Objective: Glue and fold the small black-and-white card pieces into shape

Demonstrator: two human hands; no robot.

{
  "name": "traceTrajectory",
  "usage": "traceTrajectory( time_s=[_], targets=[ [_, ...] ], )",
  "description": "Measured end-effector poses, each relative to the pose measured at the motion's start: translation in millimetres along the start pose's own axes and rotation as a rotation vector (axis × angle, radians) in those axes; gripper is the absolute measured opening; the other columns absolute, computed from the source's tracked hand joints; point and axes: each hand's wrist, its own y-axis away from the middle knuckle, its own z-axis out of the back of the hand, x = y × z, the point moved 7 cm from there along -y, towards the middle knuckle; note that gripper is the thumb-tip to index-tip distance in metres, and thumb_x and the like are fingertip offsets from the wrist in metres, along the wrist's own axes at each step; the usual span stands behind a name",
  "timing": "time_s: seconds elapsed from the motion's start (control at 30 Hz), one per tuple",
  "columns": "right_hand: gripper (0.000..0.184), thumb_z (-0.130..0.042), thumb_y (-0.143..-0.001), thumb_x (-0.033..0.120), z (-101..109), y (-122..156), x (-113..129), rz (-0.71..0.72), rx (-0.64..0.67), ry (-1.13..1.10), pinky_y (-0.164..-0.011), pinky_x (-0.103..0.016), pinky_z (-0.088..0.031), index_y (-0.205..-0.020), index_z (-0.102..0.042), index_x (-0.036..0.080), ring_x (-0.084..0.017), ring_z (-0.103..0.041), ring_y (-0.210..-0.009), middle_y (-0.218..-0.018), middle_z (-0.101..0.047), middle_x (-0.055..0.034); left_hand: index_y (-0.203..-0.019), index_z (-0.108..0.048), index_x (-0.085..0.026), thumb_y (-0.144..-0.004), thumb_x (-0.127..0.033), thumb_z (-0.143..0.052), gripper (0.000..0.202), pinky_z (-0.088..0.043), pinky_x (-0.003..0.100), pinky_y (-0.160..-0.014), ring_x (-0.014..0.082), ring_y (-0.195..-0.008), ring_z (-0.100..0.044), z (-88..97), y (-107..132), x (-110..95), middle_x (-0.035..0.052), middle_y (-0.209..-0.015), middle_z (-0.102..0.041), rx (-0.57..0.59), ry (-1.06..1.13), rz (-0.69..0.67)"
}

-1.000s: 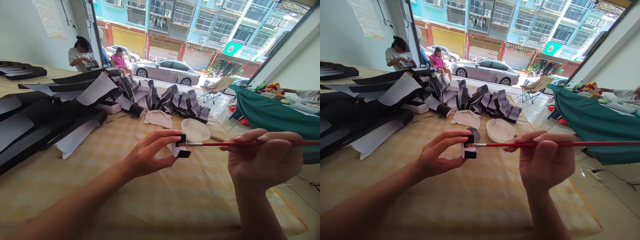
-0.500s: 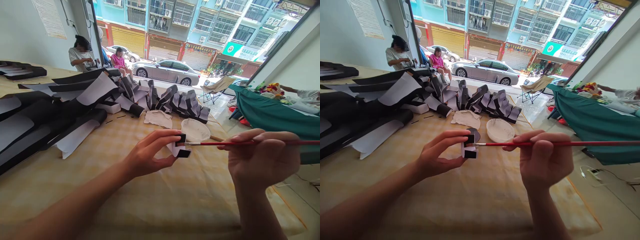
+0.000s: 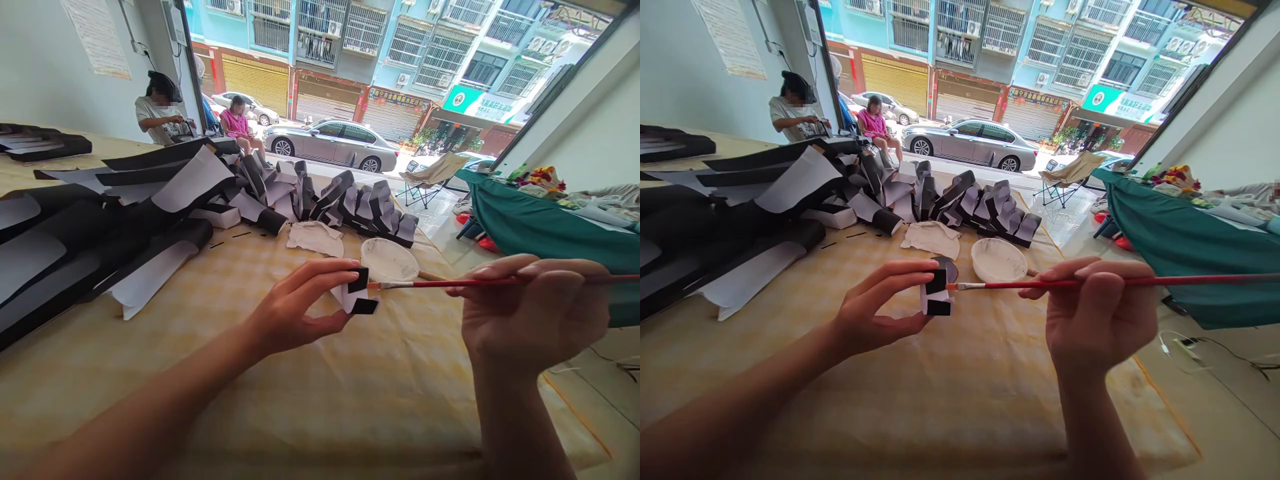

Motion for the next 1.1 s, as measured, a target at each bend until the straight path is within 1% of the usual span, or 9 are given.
traceTrajectory(
  time_s=[0.1, 0.23, 0.4, 0.53, 0.7, 0.9, 0.97, 1.03, 1.1],
  targets=[
    [0.019, -0.061, -0.084, 0.032, -3.2, -0.2, 0.7, -0.003, 0.027, -0.029, -0.037, -0.021, -0.054, -0.073, -0.056, 0.018, -0.011, -0.058, -0.046, -0.056, -0.059, 0.0053, -0.117, -0.055, -0.012, -0.072, -0.01, -0.069, 0.047, -0.054, 0.03, -0.094, 0.0179, -0.107, -0.063, 0.5, 0.1, 0.0, 0.0133, -0.114, -0.064, -0.009, 0.009, 0.001],
    [0.018, -0.061, -0.085, 0.032, -9.4, 3.5, -1.4, -0.069, 0.095, -0.027, -0.036, -0.026, -0.056, -0.075, -0.056, 0.018, -0.013, -0.06, -0.049, -0.06, -0.061, 0.0046, -0.116, -0.055, -0.014, -0.072, -0.009, -0.069, 0.047, -0.055, 0.03, -0.093, 0.0182, -0.106, -0.063, 0.9, -0.3, -0.3, 0.0122, -0.114, -0.065, -0.023, 0.01, 0.008],
    [0.019, -0.062, -0.084, 0.033, -0.1, 0.7, 2.9, 0.034, 0.008, 0.0, -0.035, -0.022, -0.053, -0.073, -0.055, 0.018, -0.011, -0.055, -0.044, -0.054, -0.056, 0.0065, -0.116, -0.055, -0.013, -0.071, -0.01, -0.069, 0.047, -0.055, 0.03, -0.094, 0.0184, -0.106, -0.063, 1.9, -0.4, -0.4, 0.0124, -0.112, -0.065, -0.02, 0.004, -0.006],
    [0.023, -0.061, -0.083, 0.037, -0.4, -0.6, 0.0, 0.01, 0.004, 0.016, -0.033, -0.023, -0.05, -0.072, -0.054, 0.019, -0.011, -0.057, -0.043, -0.054, -0.054, 0.0071, -0.117, -0.054, -0.012, -0.072, -0.009, -0.068, 0.047, -0.055, 0.031, -0.094, 0.0184, -0.107, -0.062, 2.4, 0.0, 0.8, 0.0131, -0.114, -0.064, -0.005, 0.001, -0.012],
    [0.025, -0.062, -0.082, 0.039, 9.7, -3.2, 5.2, 0.088, -0.125, 0.042, -0.032, -0.022, -0.047, -0.071, -0.052, 0.019, -0.01, -0.052, -0.039, -0.051, -0.053, 0.0072, -0.118, -0.054, -0.013, -0.072, -0.01, -0.069, 0.048, -0.054, 0.031, -0.094, 0.0181, -0.107, -0.063, 2.0, 1.9, 2.1, 0.0128, -0.115, -0.064, -0.004, -0.008, -0.009],
    [0.021, -0.06, -0.084, 0.035, -12.0, 6.9, 3.2, -0.049, 0.07, -0.011, -0.035, -0.026, -0.053, -0.073, -0.054, 0.019, -0.013, -0.059, -0.046, -0.057, -0.059, 0.0049, -0.117, -0.053, -0.014, -0.072, -0.009, -0.068, 0.048, -0.055, 0.031, -0.092, 0.0183, -0.106, -0.063, 1.1, -1.4, -0.4, 0.0131, -0.114, -0.065, -0.002, 0.004, -0.011],
    [0.02, -0.06, -0.085, 0.035, -13.8, 7.4, 1.8, -0.064, 0.09, 0.004, -0.036, -0.027, -0.054, -0.074, -0.055, 0.018, -0.014, -0.061, -0.048, -0.06, -0.061, 0.0031, -0.117, -0.053, -0.014, -0.073, -0.01, -0.067, 0.047, -0.055, 0.031, -0.092, 0.0183, -0.106, -0.063, 0.8, -2.5, -0.9, 0.0126, -0.113, -0.065, 0.002, 0.001, -0.008],
    [0.02, -0.061, -0.083, 0.034, -5.2, 0.5, -0.4, -0.034, 0.041, 0.003, -0.036, -0.025, -0.053, -0.073, -0.055, 0.018, -0.013, -0.059, -0.047, -0.058, -0.061, 0.0033, -0.117, -0.054, -0.015, -0.073, -0.011, -0.067, 0.046, -0.055, 0.031, -0.092, 0.0185, -0.106, -0.063, 0.6, -2.6, -0.8, 0.0118, -0.113, -0.065, 0.007, -0.004, -0.003],
    [0.022, -0.061, -0.082, 0.034, 16.6, -12.1, -2.4, 0.052, -0.097, 0.019, -0.036, -0.022, -0.05, -0.069, -0.054, 0.018, -0.011, -0.055, -0.042, -0.052, -0.056, 0.0053, -0.117, -0.054, -0.016, -0.073, -0.011, -0.067, 0.046, -0.055, 0.031, -0.092, 0.0186, -0.106, -0.063, 1.1, -2.2, -0.2, 0.0115, -0.114, -0.065, 0.005, -0.009, 0.002]
  ],
)
